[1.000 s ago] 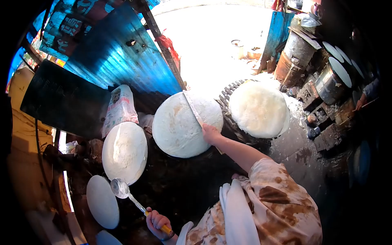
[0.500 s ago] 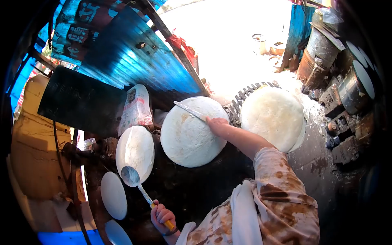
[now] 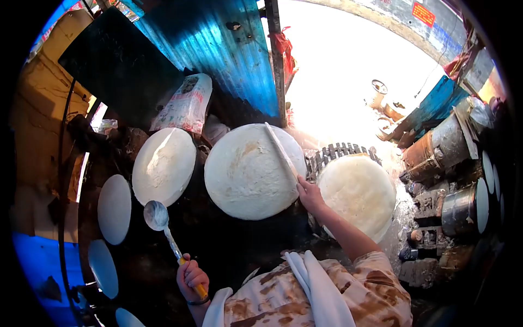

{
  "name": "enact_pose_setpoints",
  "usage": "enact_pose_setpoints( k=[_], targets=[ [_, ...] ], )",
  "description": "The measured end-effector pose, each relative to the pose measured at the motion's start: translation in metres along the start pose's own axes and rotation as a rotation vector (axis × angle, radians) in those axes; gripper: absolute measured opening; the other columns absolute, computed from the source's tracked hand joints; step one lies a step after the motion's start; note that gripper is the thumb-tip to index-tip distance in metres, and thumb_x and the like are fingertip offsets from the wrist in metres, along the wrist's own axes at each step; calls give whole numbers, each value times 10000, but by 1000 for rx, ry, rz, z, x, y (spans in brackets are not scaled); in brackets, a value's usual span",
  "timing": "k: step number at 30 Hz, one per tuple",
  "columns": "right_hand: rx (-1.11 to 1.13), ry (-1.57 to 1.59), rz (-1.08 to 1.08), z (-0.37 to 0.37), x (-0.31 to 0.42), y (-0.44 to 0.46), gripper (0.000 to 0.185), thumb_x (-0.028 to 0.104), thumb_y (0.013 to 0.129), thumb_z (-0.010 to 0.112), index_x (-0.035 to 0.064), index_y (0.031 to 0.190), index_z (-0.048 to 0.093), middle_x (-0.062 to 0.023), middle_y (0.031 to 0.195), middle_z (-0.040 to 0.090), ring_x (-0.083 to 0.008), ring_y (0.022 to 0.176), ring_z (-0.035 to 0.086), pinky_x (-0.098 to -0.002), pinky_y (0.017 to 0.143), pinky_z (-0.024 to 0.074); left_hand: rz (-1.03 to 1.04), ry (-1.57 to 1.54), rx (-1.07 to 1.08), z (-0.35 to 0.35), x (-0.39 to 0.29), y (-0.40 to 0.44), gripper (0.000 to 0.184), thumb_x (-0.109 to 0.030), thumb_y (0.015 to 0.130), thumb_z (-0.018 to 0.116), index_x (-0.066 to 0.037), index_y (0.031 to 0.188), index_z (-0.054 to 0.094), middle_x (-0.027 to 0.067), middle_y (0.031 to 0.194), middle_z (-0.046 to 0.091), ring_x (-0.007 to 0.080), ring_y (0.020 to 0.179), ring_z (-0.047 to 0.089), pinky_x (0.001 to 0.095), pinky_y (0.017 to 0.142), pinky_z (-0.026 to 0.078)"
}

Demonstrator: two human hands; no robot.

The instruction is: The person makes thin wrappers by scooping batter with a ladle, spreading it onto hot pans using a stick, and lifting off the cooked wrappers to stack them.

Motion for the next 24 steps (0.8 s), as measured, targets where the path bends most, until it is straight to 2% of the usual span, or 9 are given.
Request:
enact_pose_setpoints(
  k=[3, 7, 10, 13, 15, 16, 20, 21, 24],
  targets=[
    [42, 2, 39, 11, 12, -17, 374, 203, 873, 493, 44, 1211, 498, -279, 917, 586, -370, 922, 590, -386, 791, 456, -11, -32, 8, -1, 4, 5, 200, -97, 934, 364, -36, 1091, 470, -3, 578, 381, 49, 406, 367, 190, 384, 379],
    [58, -35, 43, 42, 29, -7, 387, 206, 881, 451, 72, 1243, 469, -287, 907, 582, -403, 910, 571, -419, 797, 449, -26, 41, 19, -1, 5, 9, 222, -111, 938, 378, -9, 1114, 466, 3, 580, 401, 49, 409, 399, 194, 410, 405],
    [168, -234, 79, 54, 46, 19, 383, 201, 885, 418, 85, 1248, 463, -274, 911, 586, -409, 885, 572, -429, 779, 454, -47, 29, -5, -1, 4, 12, 204, -99, 935, 365, -36, 1096, 474, 2, 574, 389, 59, 403, 378, 200, 393, 391],
    [238, -361, 40, 46, 59, 39, 444, 162, 877, 407, 111, 1317, 373, -257, 927, 597, -397, 856, 593, -435, 758, 465, -68, 13, 19, 1, 5, 11, 211, -95, 934, 365, -36, 1104, 474, 3, 572, 392, 57, 406, 374, 202, 393, 390],
    [434, -694, 6, 29, 53, 44, 550, 105, 857, 421, 153, 1380, 257, -249, 929, 605, -366, 818, 617, -420, 714, 484, -95, -4, 9, 8, 4, 7, 214, -92, 935, 358, -38, 1105, 477, 0, 570, 389, 55, 407, 371, 203, 390, 389],
    [464, -794, -78, 19, 46, 44, 633, 58, 842, 425, 191, 1408, 174, -238, 865, 600, -341, 775, 630, -419, 650, 499, -91, -4, 9, 8, 3, 3, 214, -92, 935, 358, -38, 1105, 477, 0, 570, 389, 55, 407, 371, 203, 390, 389],
    [480, -1004, -280, -14, 45, 23, 634, 53, 846, 427, 201, 1411, 179, -204, 799, 555, -350, 704, 620, -432, 578, 502, -68, 51, -13, 11, -3, 1, 212, -95, 937, 353, -41, 1105, 471, -10, 568, 376, 46, 401, 355, 189, 385, 373],
    [482, -1044, -273, -12, 36, 22, 643, 50, 850, 424, 221, 1417, 173, -208, 805, 557, -347, 697, 620, -415, 552, 500, -57, 60, -21, 10, -5, 1, 212, -96, 937, 353, -41, 1106, 467, -13, 567, 370, 43, 400, 349, 184, 385, 367],
    [524, -1078, -223, -2, 33, 25, 633, 51, 851, 422, 182, 1420, 179, -199, 797, 562, -321, 684, 620, -388, 520, 495, -48, 38, -61, 3, -11, 2, 208, -96, 935, 356, -39, 1107, 459, -15, 569, 359, 37, 399, 344, 178, 385, 362]
  ],
)
Point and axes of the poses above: each hand's wrist, its own y-axis towards the middle knuckle, its own z-axis out of the palm, x = y × z, the point moved 2 cm from there along y, towards the middle knuckle
